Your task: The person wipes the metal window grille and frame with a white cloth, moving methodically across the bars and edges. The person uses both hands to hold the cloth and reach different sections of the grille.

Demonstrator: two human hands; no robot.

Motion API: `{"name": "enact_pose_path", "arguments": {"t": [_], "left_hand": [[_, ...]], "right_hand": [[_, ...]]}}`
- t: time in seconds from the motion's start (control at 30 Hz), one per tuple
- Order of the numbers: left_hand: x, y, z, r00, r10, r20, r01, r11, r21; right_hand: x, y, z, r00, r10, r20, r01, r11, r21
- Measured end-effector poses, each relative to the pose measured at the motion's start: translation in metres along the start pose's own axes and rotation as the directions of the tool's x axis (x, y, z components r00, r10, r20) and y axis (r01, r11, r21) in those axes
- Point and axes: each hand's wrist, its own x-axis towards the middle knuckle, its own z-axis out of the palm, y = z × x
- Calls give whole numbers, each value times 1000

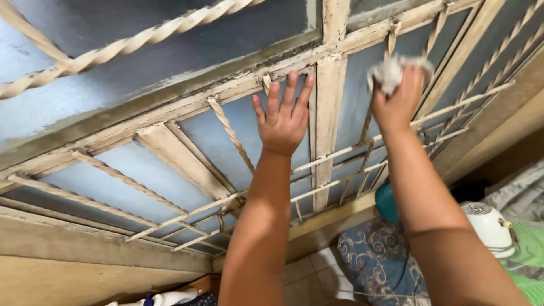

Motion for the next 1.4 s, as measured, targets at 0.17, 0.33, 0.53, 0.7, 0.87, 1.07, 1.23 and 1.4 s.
{"name": "enact_pose_path", "arguments": {"t": [0.17,0.33,0.53,0.7,0.87,1.07,1.23,1.4], "left_hand": [[-4,3,-1,1000,3,-9,-3,1000,-4],[9,4,15,964,-36,-264,39,999,5],[-6,4,1,1000,0,20,0,1000,-1],[-4,1,4,1000,5,-9,-5,1000,0],[-6,2,2,1000,-2,-1,2,1000,-5],[-7,4,0,1000,-14,19,15,1000,-23],[-5,2,0,1000,0,2,0,1000,3],[-9,2,-1,1000,11,7,-11,1000,8]], "right_hand": [[-5,-7,2,993,98,-58,-94,992,81],[-46,36,21,996,-3,-84,1,1000,-18],[16,1,3,997,-14,-78,11,999,-35],[2,-1,-5,999,37,28,-40,996,75],[59,-7,11,967,-80,-240,82,997,-2],[-7,-13,-1,995,95,-41,-91,993,81],[47,-15,0,988,-40,-152,53,995,86],[0,2,14,952,255,-169,-195,931,308]]}}
